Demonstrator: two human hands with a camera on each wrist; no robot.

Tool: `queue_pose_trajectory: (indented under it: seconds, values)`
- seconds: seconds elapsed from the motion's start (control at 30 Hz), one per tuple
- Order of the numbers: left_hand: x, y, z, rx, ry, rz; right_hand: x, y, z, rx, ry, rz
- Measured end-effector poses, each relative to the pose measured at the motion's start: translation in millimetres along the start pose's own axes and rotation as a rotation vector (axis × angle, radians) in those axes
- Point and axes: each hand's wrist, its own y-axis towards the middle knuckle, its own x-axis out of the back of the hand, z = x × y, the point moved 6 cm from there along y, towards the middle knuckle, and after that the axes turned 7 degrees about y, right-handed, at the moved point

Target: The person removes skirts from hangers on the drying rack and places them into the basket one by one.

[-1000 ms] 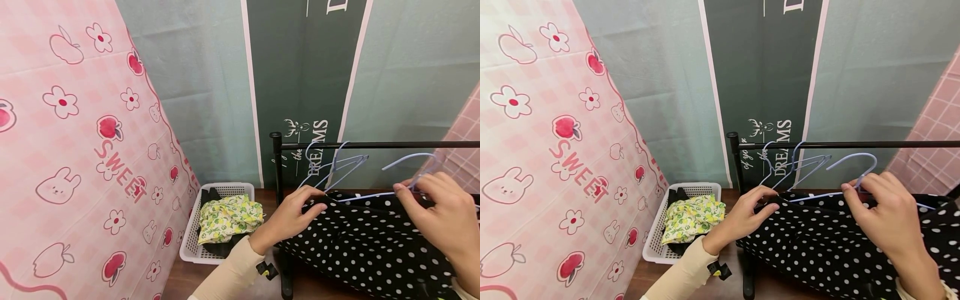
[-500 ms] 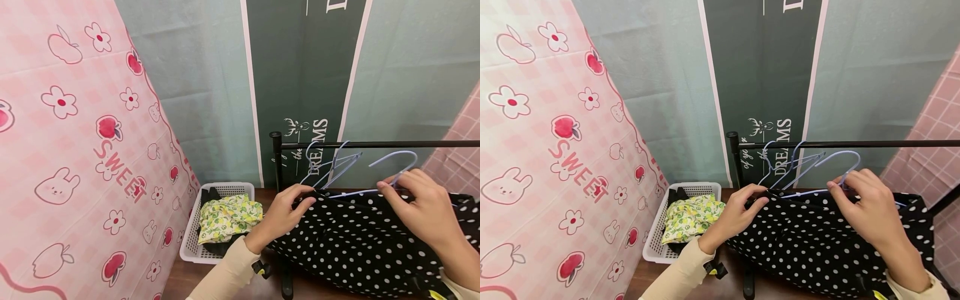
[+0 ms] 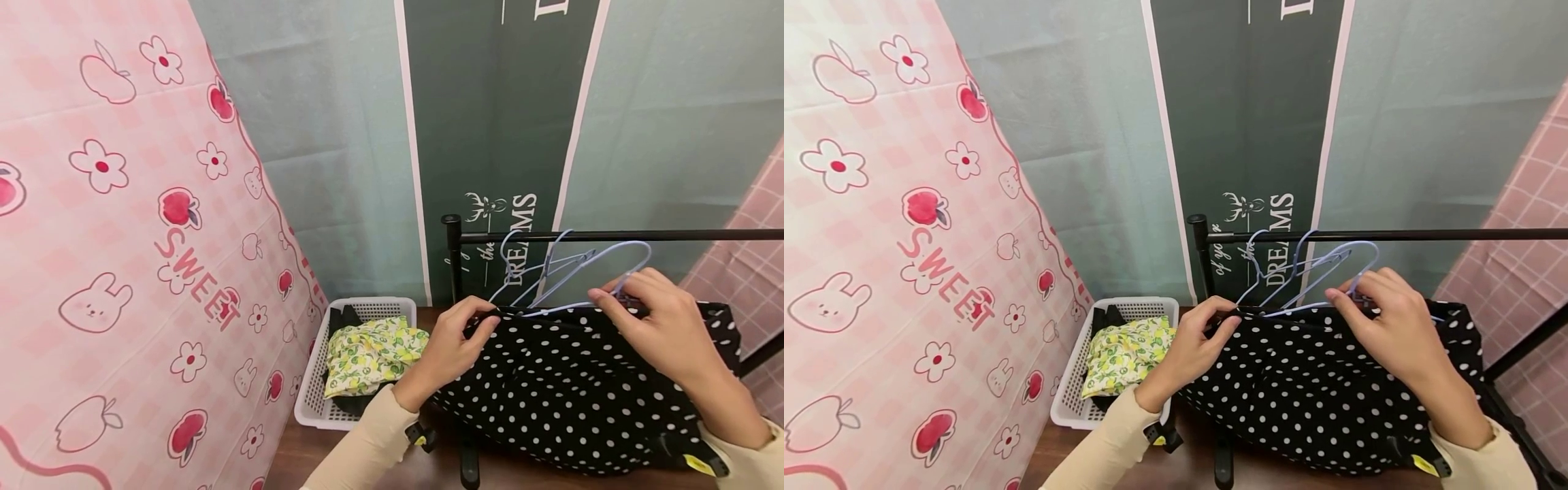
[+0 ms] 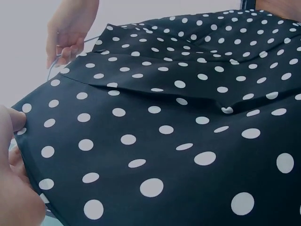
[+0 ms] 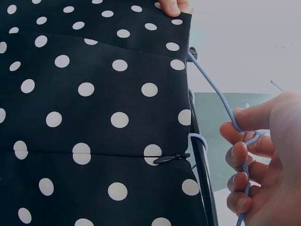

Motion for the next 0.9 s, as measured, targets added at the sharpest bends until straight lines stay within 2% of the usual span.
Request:
queue_pose_trajectory:
  seconds: [0.37, 0.73, 0.9]
  values:
    - [8.8, -3.6, 5.6, 0.011, -0.002, -0.013, -8, 4, 1, 0.027, -0.009, 0.031]
    - [14.2, -7.3, 12.2, -0.038, 0.042, -0.053, -11, 5, 3, 0.035, -0.008, 0.042]
    - [17.1, -10.1, 16.3, -0.029, 0.048, -0.070, -11, 5, 2, 0.032, -0.012, 0.051]
